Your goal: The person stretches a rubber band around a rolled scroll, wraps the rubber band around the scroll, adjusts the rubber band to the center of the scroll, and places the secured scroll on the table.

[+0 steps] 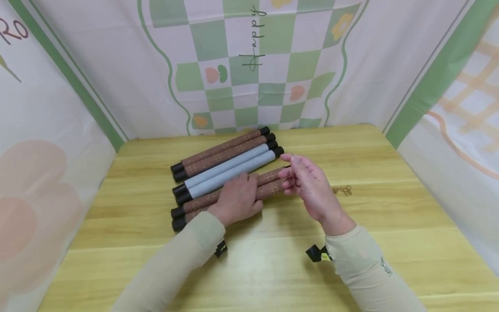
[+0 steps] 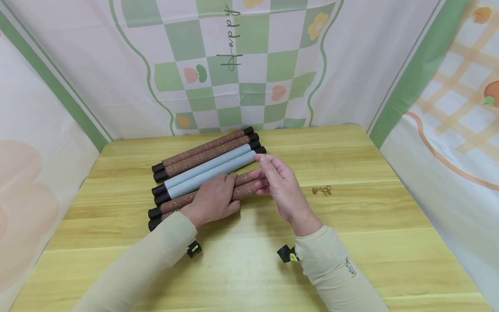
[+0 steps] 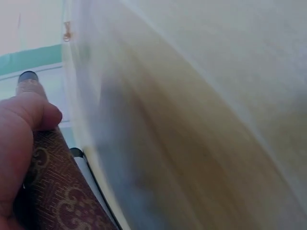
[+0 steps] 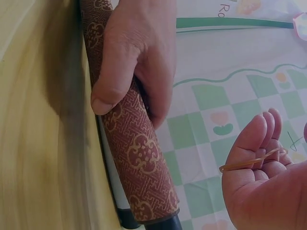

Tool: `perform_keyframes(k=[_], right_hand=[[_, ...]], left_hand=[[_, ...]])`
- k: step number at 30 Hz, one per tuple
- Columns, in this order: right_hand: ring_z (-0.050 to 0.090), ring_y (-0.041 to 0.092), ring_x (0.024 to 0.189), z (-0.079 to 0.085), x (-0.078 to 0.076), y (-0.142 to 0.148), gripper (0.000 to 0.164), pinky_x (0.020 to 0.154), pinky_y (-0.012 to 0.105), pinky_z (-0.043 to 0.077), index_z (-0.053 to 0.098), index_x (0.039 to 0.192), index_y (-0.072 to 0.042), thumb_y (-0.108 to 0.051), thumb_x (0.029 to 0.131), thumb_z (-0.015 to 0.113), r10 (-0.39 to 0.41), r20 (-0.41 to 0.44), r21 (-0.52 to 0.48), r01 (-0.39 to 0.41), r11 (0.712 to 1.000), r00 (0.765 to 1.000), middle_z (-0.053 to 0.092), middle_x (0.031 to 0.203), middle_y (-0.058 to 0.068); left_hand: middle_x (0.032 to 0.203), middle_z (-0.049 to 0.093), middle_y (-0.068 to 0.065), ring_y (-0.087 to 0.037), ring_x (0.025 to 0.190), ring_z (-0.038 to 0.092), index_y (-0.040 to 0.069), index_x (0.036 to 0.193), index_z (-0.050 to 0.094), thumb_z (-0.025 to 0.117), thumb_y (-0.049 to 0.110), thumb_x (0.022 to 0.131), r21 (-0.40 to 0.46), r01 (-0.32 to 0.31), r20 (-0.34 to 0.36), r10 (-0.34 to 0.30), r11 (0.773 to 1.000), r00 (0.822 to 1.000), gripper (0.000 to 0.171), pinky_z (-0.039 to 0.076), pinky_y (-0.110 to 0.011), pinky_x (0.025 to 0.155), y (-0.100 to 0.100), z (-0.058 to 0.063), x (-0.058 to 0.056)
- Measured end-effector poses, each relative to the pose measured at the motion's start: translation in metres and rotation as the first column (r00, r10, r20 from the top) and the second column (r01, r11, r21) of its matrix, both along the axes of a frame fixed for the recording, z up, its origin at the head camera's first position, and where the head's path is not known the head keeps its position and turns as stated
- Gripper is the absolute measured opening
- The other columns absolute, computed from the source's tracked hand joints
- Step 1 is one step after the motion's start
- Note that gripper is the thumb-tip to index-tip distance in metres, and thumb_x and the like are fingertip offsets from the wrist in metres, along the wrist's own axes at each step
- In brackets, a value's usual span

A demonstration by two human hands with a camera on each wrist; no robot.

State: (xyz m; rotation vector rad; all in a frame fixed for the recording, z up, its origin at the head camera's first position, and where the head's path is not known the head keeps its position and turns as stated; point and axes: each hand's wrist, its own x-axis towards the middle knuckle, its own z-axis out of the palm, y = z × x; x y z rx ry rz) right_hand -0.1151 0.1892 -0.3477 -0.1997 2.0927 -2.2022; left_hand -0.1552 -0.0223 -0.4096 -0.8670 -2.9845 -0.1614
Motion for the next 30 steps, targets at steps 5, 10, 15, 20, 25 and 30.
perform_keyframes(k=[5,10,15,20,25,30], right_hand=[[0.062,0.012,0.082,0.002,0.000,0.002,0.048,0.071,0.025,0.056,0.055,0.143,-0.013,-0.047,0.111,0.043,-0.014,-0.009,-0.006,0.014,1.000,1.000,0.069,0.103,0.002],[0.063,0.011,0.081,0.004,-0.001,0.003,0.046,0.070,0.024,0.056,0.057,0.140,-0.015,-0.047,0.110,0.044,-0.022,-0.016,-0.029,0.022,0.999,1.000,0.070,0.104,0.006],[0.062,0.011,0.081,0.004,-0.002,0.003,0.046,0.071,0.024,0.056,0.056,0.141,-0.014,-0.047,0.110,0.044,-0.022,-0.019,-0.026,0.021,0.999,1.000,0.068,0.102,0.004],[0.062,0.014,0.083,0.005,-0.002,0.006,0.051,0.072,0.025,0.056,0.055,0.143,-0.012,-0.049,0.111,0.041,-0.039,-0.028,0.039,0.040,0.998,0.999,0.068,0.106,0.007],[0.062,0.017,0.086,0.007,-0.003,0.010,0.053,0.074,0.028,0.057,0.052,0.148,-0.010,-0.046,0.112,0.036,-0.059,-0.046,0.134,0.064,0.989,0.997,0.072,0.108,0.005],[0.063,0.019,0.089,0.007,-0.004,0.012,0.042,0.079,0.029,0.058,0.053,0.149,-0.010,-0.023,0.113,0.035,-0.055,-0.041,0.160,0.061,0.985,0.998,0.073,0.119,0.011]], left_hand=[[0.114,0.065,-0.014,-0.029,0.093,0.066,0.004,0.146,0.048,0.065,0.044,0.095,-0.003,0.017,-0.034,-0.017,1.000,0.999,0.067,0.058,-0.046,0.076,-0.001,-0.002,0.001],[0.112,0.067,-0.014,-0.028,0.091,0.068,0.004,0.147,0.047,0.068,0.044,0.094,0.011,0.049,-0.060,-0.049,0.999,0.997,0.070,0.060,-0.045,0.074,-0.002,-0.002,0.002],[0.112,0.069,-0.015,-0.029,0.093,0.070,0.003,0.149,0.046,0.075,0.050,0.093,0.024,0.061,-0.067,-0.059,0.998,0.996,0.078,0.061,-0.046,0.075,-0.005,-0.003,0.006],[0.113,0.070,-0.015,-0.030,0.093,0.071,0.003,0.150,0.048,0.079,0.052,0.090,0.067,0.067,-0.099,-0.061,0.995,0.993,0.084,0.061,-0.045,0.076,-0.013,0.002,0.010],[0.110,0.071,-0.014,-0.030,0.089,0.072,0.001,0.146,0.053,0.083,0.045,0.088,0.135,0.124,-0.197,-0.096,0.983,0.976,0.078,0.061,-0.046,0.076,-0.026,0.010,0.015],[0.113,0.072,-0.014,-0.030,0.090,0.073,0.003,0.144,0.055,0.083,0.042,0.088,0.171,0.147,-0.248,-0.101,0.974,0.963,0.074,0.061,-0.046,0.077,-0.038,0.015,0.020]])
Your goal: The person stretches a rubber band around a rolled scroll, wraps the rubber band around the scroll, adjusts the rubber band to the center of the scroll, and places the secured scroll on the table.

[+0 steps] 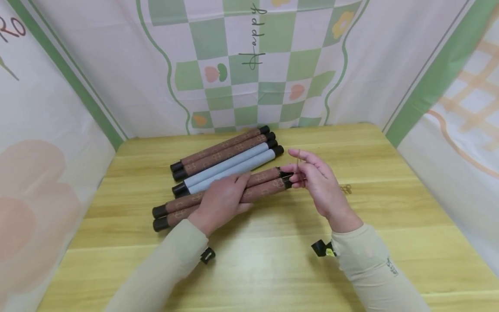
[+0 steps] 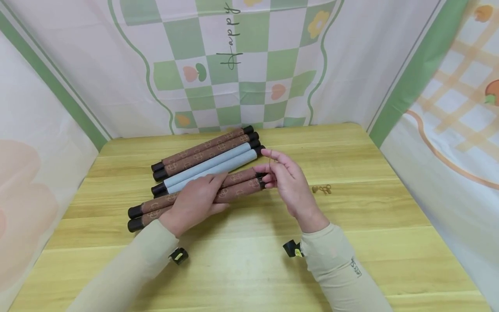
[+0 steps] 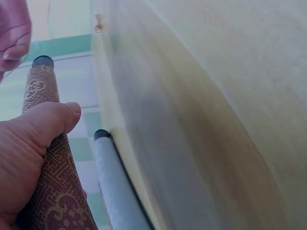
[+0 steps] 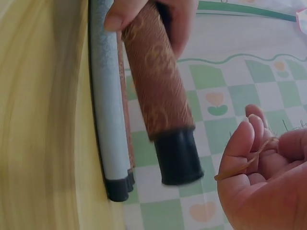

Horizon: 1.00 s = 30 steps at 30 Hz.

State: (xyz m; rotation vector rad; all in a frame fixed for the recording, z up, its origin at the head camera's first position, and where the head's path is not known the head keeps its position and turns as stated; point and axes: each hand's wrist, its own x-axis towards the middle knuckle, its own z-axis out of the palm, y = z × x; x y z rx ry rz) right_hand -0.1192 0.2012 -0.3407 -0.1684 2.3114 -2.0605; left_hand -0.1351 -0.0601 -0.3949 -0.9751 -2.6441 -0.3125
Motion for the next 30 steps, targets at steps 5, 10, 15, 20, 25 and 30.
perform_keyframes(k=[5,10,15,20,25,30], right_hand=[[0.064,0.022,0.092,-0.001,0.000,0.003,0.039,0.079,0.026,0.060,0.056,0.146,-0.007,-0.015,0.112,0.039,0.013,-0.050,0.067,-0.010,0.998,0.999,0.064,0.134,0.021],[0.067,0.019,0.090,-0.005,-0.001,0.007,0.036,0.076,0.030,0.063,0.059,0.143,-0.006,-0.017,0.110,0.051,0.006,-0.072,0.119,0.003,0.993,0.997,0.062,0.134,0.017],[0.072,0.017,0.080,-0.007,-0.001,0.011,0.036,0.073,0.035,0.064,0.060,0.142,-0.008,-0.019,0.109,0.056,0.006,-0.073,0.148,0.005,0.989,0.997,0.065,0.128,0.015],[0.074,0.027,0.089,-0.007,-0.002,0.015,0.048,0.074,0.039,0.065,0.056,0.148,-0.016,-0.028,0.103,0.068,0.054,-0.037,0.216,-0.045,0.975,0.998,0.064,0.131,0.015],[0.070,0.033,0.108,-0.005,-0.004,0.018,0.062,0.082,0.040,0.063,0.052,0.150,-0.020,-0.030,0.095,0.078,0.157,0.050,0.264,-0.164,0.950,0.986,0.057,0.142,0.016],[0.069,0.034,0.112,-0.007,-0.007,0.014,0.075,0.089,0.042,0.061,0.044,0.154,-0.021,-0.022,0.090,0.083,0.306,0.131,0.223,-0.329,0.917,0.943,0.052,0.142,0.021]], left_hand=[[0.118,0.072,-0.013,-0.030,0.096,0.073,0.005,0.144,0.055,0.083,0.041,0.088,0.010,-0.005,0.006,0.005,1.000,1.000,0.073,0.061,-0.046,0.081,-0.013,0.004,0.006],[0.122,0.072,-0.011,-0.028,0.099,0.073,0.006,0.146,0.054,0.084,0.042,0.087,-0.011,-0.020,-0.007,0.020,1.000,1.000,0.076,0.061,-0.044,0.082,-0.025,0.008,0.011],[0.123,0.072,-0.009,-0.026,0.100,0.073,0.007,0.147,0.054,0.082,0.042,0.088,-0.030,-0.025,-0.018,0.025,0.999,1.000,0.074,0.061,-0.042,0.083,-0.033,0.012,0.016],[0.127,0.072,-0.009,-0.027,0.105,0.072,0.007,0.148,0.053,0.081,0.043,0.089,-0.040,-0.013,-0.015,0.012,0.999,1.000,0.075,0.061,-0.042,0.087,-0.038,0.015,0.020],[0.128,0.071,-0.010,-0.027,0.107,0.072,0.006,0.150,0.053,0.085,0.043,0.085,-0.030,-0.001,-0.024,0.000,1.000,1.000,0.081,0.061,-0.042,0.087,-0.041,0.017,0.023],[0.126,0.072,-0.011,-0.027,0.103,0.073,0.005,0.148,0.053,0.087,0.041,0.084,-0.026,0.041,-0.055,-0.042,0.999,0.998,0.081,0.062,-0.042,0.084,-0.042,0.019,0.025]])
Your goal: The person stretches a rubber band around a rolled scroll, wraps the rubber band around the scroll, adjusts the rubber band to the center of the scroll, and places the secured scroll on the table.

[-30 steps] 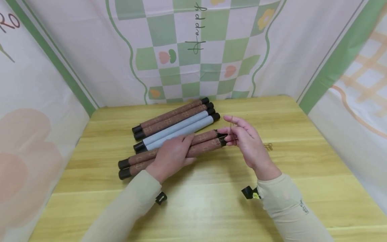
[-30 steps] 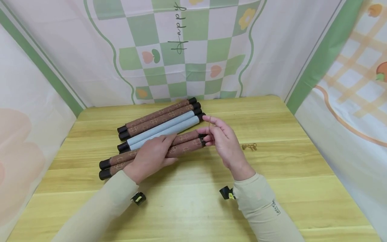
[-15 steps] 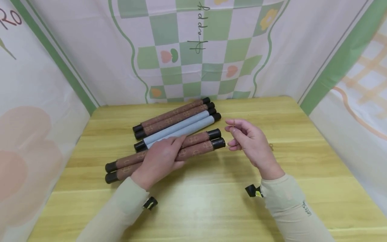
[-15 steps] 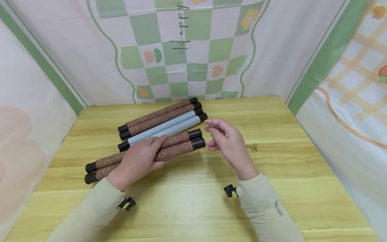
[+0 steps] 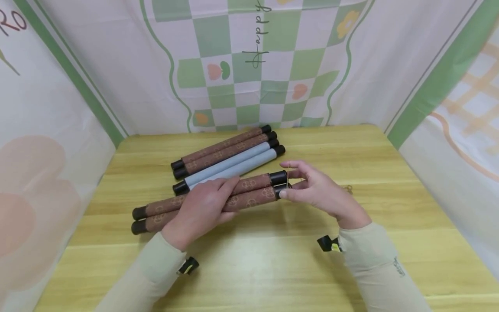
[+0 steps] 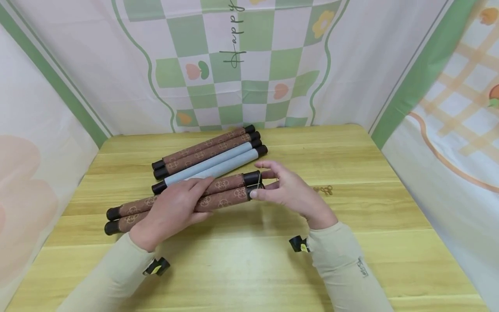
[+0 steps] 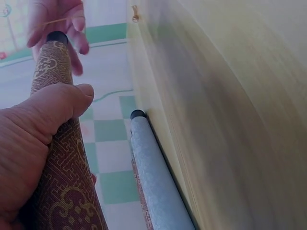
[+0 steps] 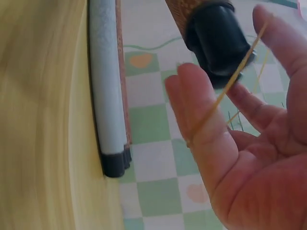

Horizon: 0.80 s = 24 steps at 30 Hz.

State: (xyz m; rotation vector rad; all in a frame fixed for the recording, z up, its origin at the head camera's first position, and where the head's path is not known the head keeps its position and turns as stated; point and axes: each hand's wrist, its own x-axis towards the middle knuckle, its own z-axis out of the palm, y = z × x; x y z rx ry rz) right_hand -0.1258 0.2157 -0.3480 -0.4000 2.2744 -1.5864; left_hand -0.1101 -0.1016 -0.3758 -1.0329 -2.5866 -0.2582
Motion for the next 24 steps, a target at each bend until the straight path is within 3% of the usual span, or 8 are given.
perform_keyframes(k=[5,10,14,20,24], right_hand=[[0.066,0.033,0.108,0.000,0.000,-0.009,0.083,0.085,0.044,0.060,0.044,0.153,-0.028,-0.022,0.083,0.089,0.059,0.000,0.022,-0.059,0.998,0.998,0.055,0.137,0.017],[0.065,0.028,0.108,0.005,0.001,-0.015,0.081,0.087,0.045,0.057,0.049,0.147,-0.037,-0.033,0.078,0.092,0.075,-0.055,0.121,-0.068,0.990,0.996,0.061,0.134,0.006],[0.067,0.024,0.108,0.006,0.001,-0.017,0.076,0.092,0.043,0.055,0.054,0.142,-0.032,-0.036,0.077,0.092,0.108,-0.073,0.162,-0.095,0.982,0.991,0.066,0.127,0.003],[0.069,0.023,0.100,0.006,0.000,-0.016,0.070,0.089,0.043,0.054,0.058,0.136,-0.024,-0.035,0.076,0.093,0.145,-0.093,0.196,-0.124,0.973,0.985,0.071,0.118,0.002],[0.069,0.023,0.093,0.006,0.001,-0.017,0.071,0.082,0.042,0.057,0.058,0.136,-0.025,-0.037,0.076,0.093,0.150,-0.098,0.230,-0.124,0.965,0.984,0.071,0.116,0.002]], left_hand=[[0.124,0.072,-0.013,-0.028,0.101,0.073,0.002,0.147,0.055,0.089,0.040,0.082,0.008,0.051,-0.021,-0.051,0.999,0.998,0.082,0.062,-0.042,0.085,0.004,0.003,0.002],[0.124,0.071,-0.013,-0.029,0.103,0.072,0.002,0.147,0.055,0.092,0.040,0.078,-0.004,0.071,-0.022,-0.071,0.997,0.997,0.087,0.061,-0.043,0.088,0.010,0.005,0.005],[0.127,0.071,-0.013,-0.028,0.105,0.072,0.002,0.147,0.054,0.092,0.041,0.077,-0.006,0.072,-0.025,-0.072,0.997,0.997,0.088,0.060,-0.043,0.091,0.013,0.005,0.005],[0.135,0.068,-0.013,-0.030,0.113,0.070,0.005,0.150,0.052,0.091,0.042,0.078,-0.040,0.057,-0.008,-0.058,0.998,0.998,0.090,0.058,-0.046,0.095,0.016,0.006,0.005],[0.133,0.068,-0.011,-0.028,0.105,0.071,0.009,0.155,0.048,0.092,0.038,0.077,-0.059,0.071,-0.013,-0.072,0.996,0.997,0.094,0.060,-0.044,0.088,0.020,0.006,0.005]])
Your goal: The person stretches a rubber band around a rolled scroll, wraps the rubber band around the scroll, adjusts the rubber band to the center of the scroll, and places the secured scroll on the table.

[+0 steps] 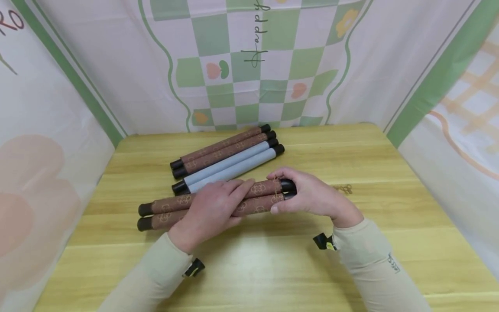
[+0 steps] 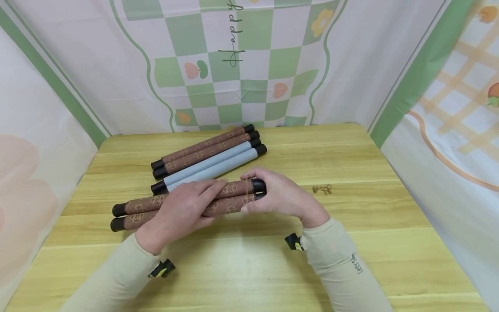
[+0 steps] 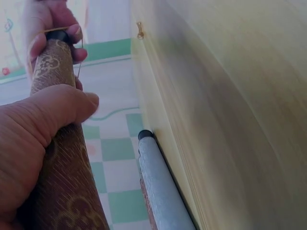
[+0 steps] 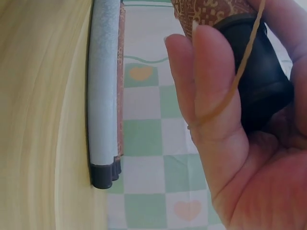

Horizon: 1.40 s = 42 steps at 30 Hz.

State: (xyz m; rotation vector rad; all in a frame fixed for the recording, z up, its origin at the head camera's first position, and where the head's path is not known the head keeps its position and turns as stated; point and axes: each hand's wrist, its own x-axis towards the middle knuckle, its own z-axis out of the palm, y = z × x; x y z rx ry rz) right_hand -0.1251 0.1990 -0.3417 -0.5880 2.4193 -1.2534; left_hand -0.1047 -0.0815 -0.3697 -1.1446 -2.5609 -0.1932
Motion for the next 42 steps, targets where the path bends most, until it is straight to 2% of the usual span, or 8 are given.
perform_keyframes(k=[4,10,15,21,29,33,39,42], right_hand=[[0.068,0.020,0.098,0.003,0.002,-0.002,0.073,0.084,0.041,0.057,0.057,0.138,-0.027,-0.044,0.076,0.092,-0.003,-0.045,0.059,0.006,0.998,0.999,0.069,0.122,-0.001],[0.067,0.018,0.103,0.007,0.005,-0.005,0.068,0.087,0.042,0.056,0.059,0.133,-0.031,-0.044,0.075,0.093,-0.001,-0.077,0.074,0.007,0.997,0.997,0.067,0.123,-0.005],[0.066,0.017,0.102,0.006,0.007,-0.007,0.070,0.087,0.040,0.055,0.060,0.133,-0.028,-0.048,0.075,0.092,-0.003,-0.129,0.116,0.019,0.993,0.992,0.067,0.123,-0.005],[0.065,0.015,0.104,0.004,0.007,-0.009,0.072,0.092,0.043,0.054,0.060,0.135,-0.026,-0.053,0.075,0.091,0.000,-0.169,0.151,0.026,0.988,0.986,0.067,0.124,-0.005],[0.069,0.019,0.098,0.001,0.011,-0.003,0.069,0.085,0.040,0.057,0.056,0.136,-0.030,-0.043,0.078,0.091,0.009,-0.070,0.040,-0.007,0.999,0.998,0.068,0.119,-0.002],[0.071,0.024,0.099,-0.004,0.011,0.000,0.069,0.084,0.041,0.060,0.052,0.137,-0.024,-0.031,0.080,0.091,0.018,-0.001,-0.077,-0.018,0.997,1.000,0.068,0.120,0.006],[0.071,0.032,0.103,-0.012,0.012,0.002,0.071,0.085,0.042,0.062,0.045,0.140,-0.014,-0.015,0.083,0.087,0.041,0.079,-0.272,-0.019,0.962,0.996,0.064,0.127,0.016],[0.069,0.034,0.111,-0.019,0.012,0.000,0.072,0.091,0.042,0.060,0.045,0.144,-0.012,-0.009,0.083,0.084,0.083,0.068,-0.354,-0.054,0.934,0.994,0.063,0.133,0.017]], left_hand=[[0.129,0.068,-0.008,-0.025,0.093,0.071,0.011,0.158,0.045,0.091,0.031,0.077,0.011,0.054,-0.048,-0.054,0.998,0.997,0.095,0.060,-0.041,0.079,0.007,-0.001,-0.001],[0.116,0.070,-0.004,-0.020,0.079,0.067,0.024,0.164,0.035,0.078,0.029,0.094,0.046,0.071,-0.106,-0.065,0.996,0.992,0.082,0.057,-0.037,0.066,0.018,-0.003,0.000],[0.106,0.071,-0.008,-0.022,0.072,0.064,0.038,0.163,0.034,0.073,0.020,0.098,0.015,0.043,-0.095,-0.041,0.999,0.995,0.078,0.051,-0.038,0.059,0.023,-0.002,0.000],[0.104,0.070,-0.008,-0.023,0.079,0.067,0.037,0.158,0.044,0.066,0.029,0.103,0.043,0.052,-0.066,-0.049,0.998,0.997,0.060,0.052,-0.038,0.059,0.023,-0.002,0.001],[0.113,0.071,-0.005,-0.021,0.089,0.069,0.029,0.159,0.044,0.076,0.022,0.096,0.106,0.111,-0.020,-0.109,0.988,0.994,0.071,0.058,-0.039,0.071,0.015,0.002,0.002],[0.118,0.070,-0.004,-0.020,0.092,0.070,0.026,0.158,0.046,0.079,0.015,0.091,0.128,0.128,0.000,-0.129,0.984,0.992,0.076,0.059,-0.038,0.078,0.011,0.007,0.003],[0.123,0.069,-0.005,-0.020,0.097,0.069,0.025,0.160,0.043,0.087,0.015,0.081,0.126,0.109,0.073,-0.119,0.986,0.990,0.090,0.059,-0.037,0.084,0.005,0.013,0.005],[0.124,0.067,-0.005,-0.019,0.101,0.067,0.026,0.160,0.042,0.090,0.016,0.076,0.148,0.076,0.121,-0.095,0.986,0.988,0.097,0.058,-0.037,0.087,0.003,0.017,0.004]])
